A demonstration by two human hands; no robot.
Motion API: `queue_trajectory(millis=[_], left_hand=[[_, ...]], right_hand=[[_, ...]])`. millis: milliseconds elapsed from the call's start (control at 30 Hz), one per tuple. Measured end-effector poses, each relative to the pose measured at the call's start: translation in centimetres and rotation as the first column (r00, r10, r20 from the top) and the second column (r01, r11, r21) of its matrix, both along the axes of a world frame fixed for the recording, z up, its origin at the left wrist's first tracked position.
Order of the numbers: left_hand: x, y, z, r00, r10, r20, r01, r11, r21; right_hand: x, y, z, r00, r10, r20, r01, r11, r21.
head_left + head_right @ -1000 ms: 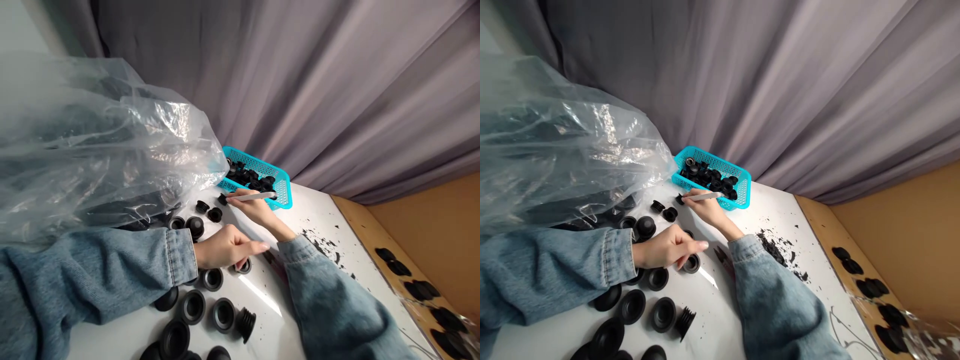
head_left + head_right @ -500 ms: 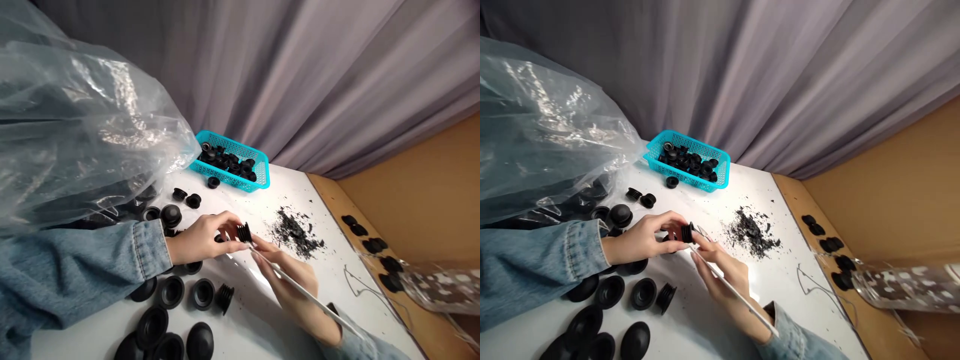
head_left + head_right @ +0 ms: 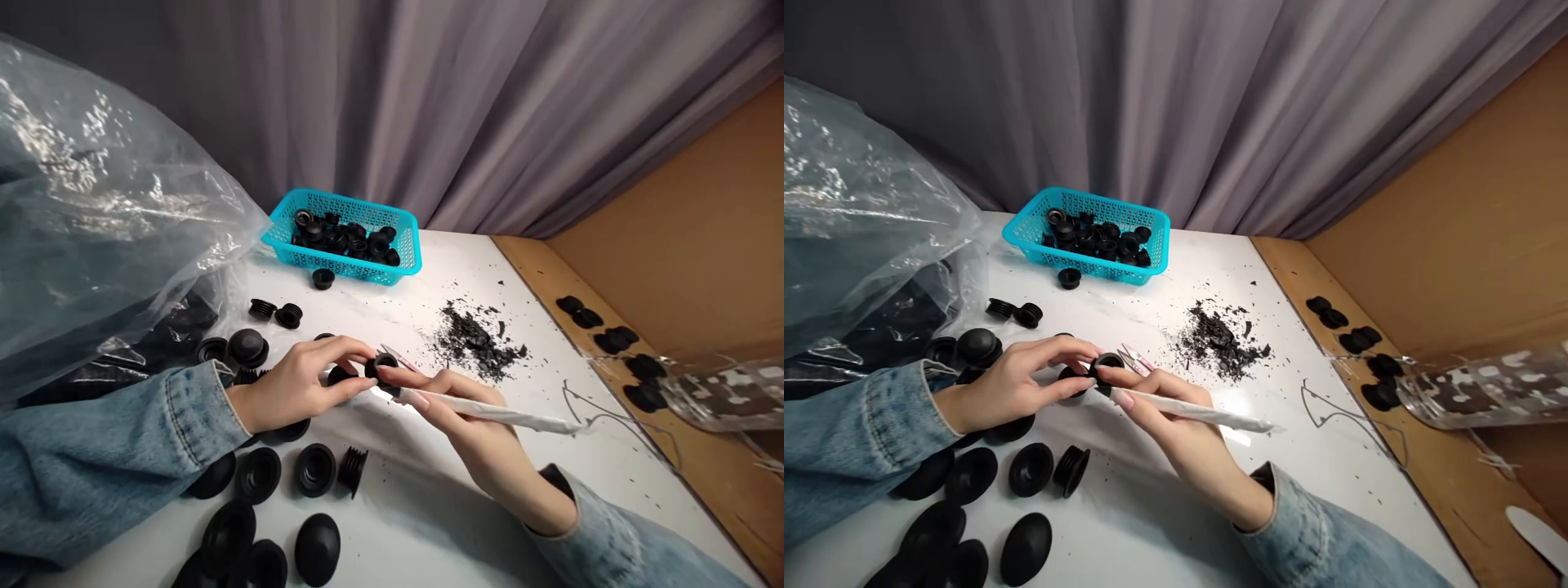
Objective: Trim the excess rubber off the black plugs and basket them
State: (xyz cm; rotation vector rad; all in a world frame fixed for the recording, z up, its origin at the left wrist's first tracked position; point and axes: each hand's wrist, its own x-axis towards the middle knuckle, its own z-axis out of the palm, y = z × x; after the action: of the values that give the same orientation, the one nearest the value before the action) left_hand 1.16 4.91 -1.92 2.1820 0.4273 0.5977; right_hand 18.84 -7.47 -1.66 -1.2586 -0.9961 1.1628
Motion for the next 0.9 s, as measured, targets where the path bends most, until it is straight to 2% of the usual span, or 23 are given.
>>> queue_trajectory(millis=[100,200,267,367,433,533,633,800,900], left_hand=[[0.1,0.1,0.2,0.999,-0.047,-0.027,0.045,0.996,-0.076],[0.3,0.2,0.3,0.992,-0.111,-0.052,0.109,0.993,-0.055],[0.4,0.2,0.3,0.992,-0.105,-0.066,0.1,0.992,-0.076],[0.5,0.3,0.2,0.992,-0.077,-0.101,0.052,0.971,-0.233],[0.5,0.5,0.3,0.991,-0.088,-0.099,0.042,0.919,-0.392],[0.5,0.7,0.5,0.996,-0.074,-0.052,0.027,0.795,-0.607],[0.7,1.0,0.8,0.999,-0.025,-0.029,-0.004,0.7,-0.714],[0.9,1.2,1.3,0.998,-0.013,-0.057,-0.036,0.634,-0.773],[1.0,1.2,1.6,0.998,-0.012,-0.063,-0.042,0.611,-0.79]], right_hand=[[0.2,0.4,-0.2,0.986,0.041,-0.164,-0.04,0.999,0.012],[0.2,0.8,-0.2,0.965,0.067,-0.252,-0.062,0.998,0.029],[0.2,1.0,-0.1,0.953,0.067,-0.294,-0.062,0.998,0.024],[0.2,1.3,0.1,0.94,0.045,-0.339,-0.045,0.999,0.009],[0.4,1.4,0.2,0.941,0.021,-0.338,-0.02,1.0,0.005],[0.8,1.4,0.1,0.943,-0.018,-0.331,0.024,1.0,0.013],[1.1,1.3,-0.1,0.938,-0.032,-0.345,0.039,0.999,0.013],[1.0,1.2,0.0,0.94,-0.035,-0.338,0.039,0.999,0.007],[1.0,1.2,0.2,0.958,-0.068,-0.279,0.076,0.997,0.019]])
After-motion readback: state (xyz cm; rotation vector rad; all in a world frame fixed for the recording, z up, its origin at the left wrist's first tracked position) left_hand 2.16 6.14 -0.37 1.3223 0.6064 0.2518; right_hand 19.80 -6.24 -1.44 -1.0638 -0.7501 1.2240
